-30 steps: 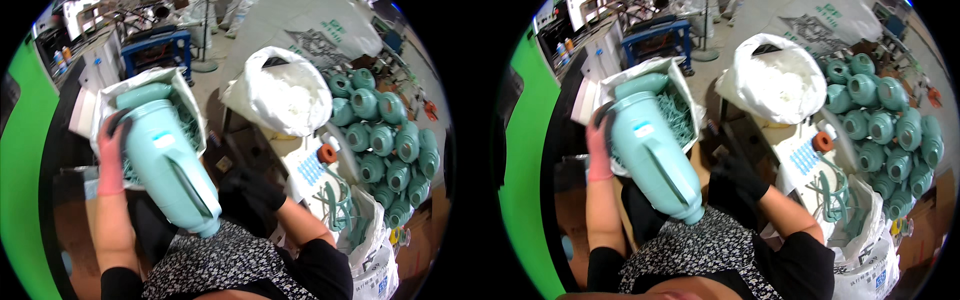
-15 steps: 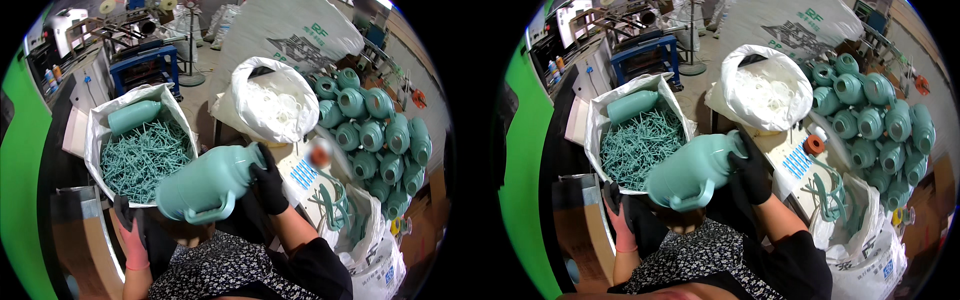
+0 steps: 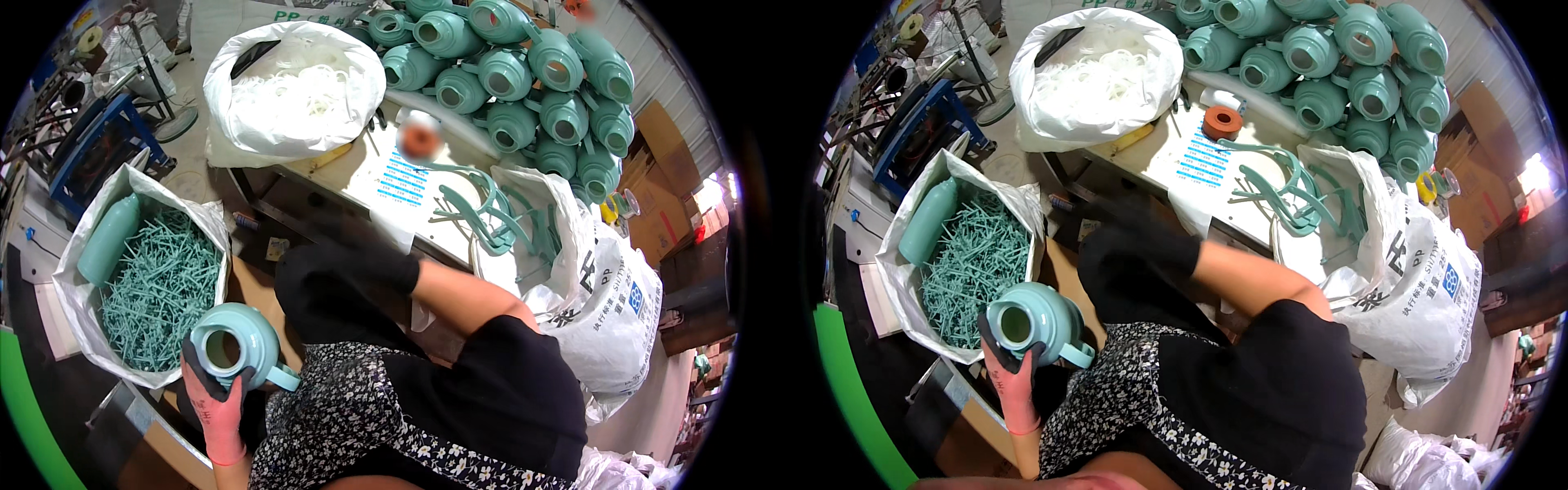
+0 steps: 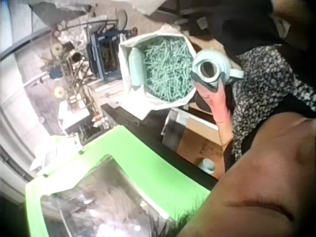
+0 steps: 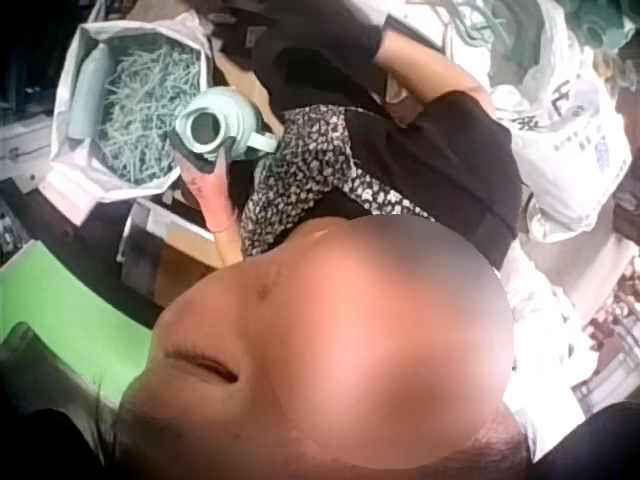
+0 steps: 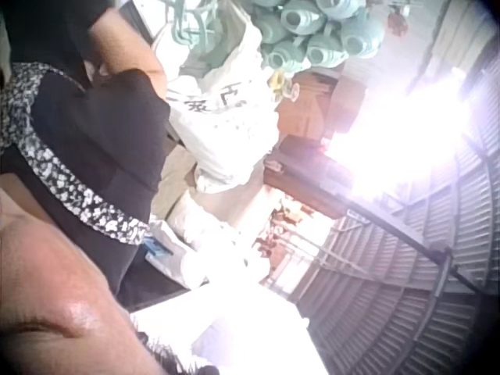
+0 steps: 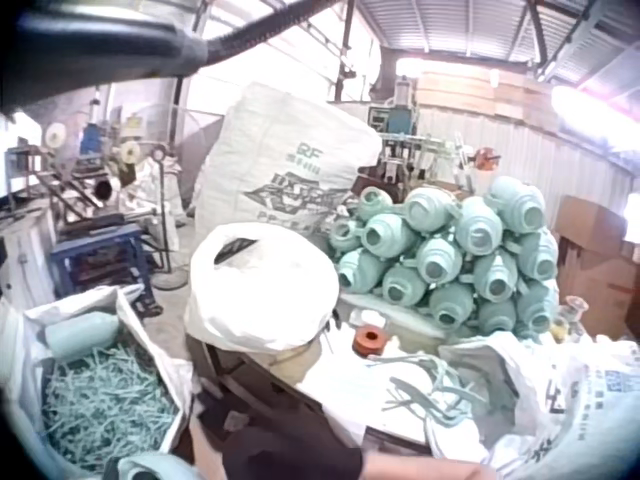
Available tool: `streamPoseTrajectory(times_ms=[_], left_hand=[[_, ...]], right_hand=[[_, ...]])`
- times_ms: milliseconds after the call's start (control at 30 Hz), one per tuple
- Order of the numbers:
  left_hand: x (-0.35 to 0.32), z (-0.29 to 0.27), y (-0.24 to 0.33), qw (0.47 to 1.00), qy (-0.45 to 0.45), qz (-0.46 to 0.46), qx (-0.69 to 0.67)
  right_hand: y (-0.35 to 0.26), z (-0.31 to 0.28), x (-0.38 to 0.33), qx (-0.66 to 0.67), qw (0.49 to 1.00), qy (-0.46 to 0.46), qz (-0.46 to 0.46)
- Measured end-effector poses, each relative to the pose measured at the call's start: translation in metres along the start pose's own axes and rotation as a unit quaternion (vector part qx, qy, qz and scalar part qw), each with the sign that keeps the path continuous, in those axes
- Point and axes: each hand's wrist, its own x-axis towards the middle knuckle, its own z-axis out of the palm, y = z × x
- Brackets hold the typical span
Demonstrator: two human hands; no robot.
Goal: The person assembles light blue plastic containers by inserting handles into the body and applying labels. The person picks up a container body, inserts a handle, and then applies a label from a roll on the table. The finished containers are placed into a large white bag filled with shredded packing material.
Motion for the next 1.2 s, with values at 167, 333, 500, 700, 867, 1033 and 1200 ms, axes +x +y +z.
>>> streamPoseTrajectory(times_ms=[167,333,500,700,867,1033,1200], left_hand=[[-0.003,-0.008,-0.006,0.988,0.040,-0.080,-0.126],[-0.009,-0.020,-0.025,0.994,0.047,-0.061,-0.082],[0.003,-0.020,-0.013,0.988,0.041,-0.111,-0.102],[0.006,-0.018,-0.004,0.971,0.087,-0.144,-0.168],[-0.002,-0.019,-0.008,0.974,0.139,-0.123,-0.130],[-0.013,-0.031,-0.014,0.968,0.170,-0.112,-0.149],[-0.027,-0.047,-0.007,0.947,0.203,-0.103,-0.225]], right_hand=[[0.167,-0.158,-0.045,-0.274,0.893,0.301,0.189],[0.172,-0.233,-0.096,-0.514,0.680,0.044,0.522],[0.207,-0.259,-0.107,-0.475,0.744,0.224,0.414],[0.090,-0.248,-0.018,-0.445,0.828,0.327,0.097],[-0.005,-0.151,0.005,-0.068,0.987,0.130,0.058],[-0.036,-0.031,-0.026,0.238,0.915,-0.200,0.258],[-0.039,0.056,-0.112,0.388,0.826,-0.278,0.300]])
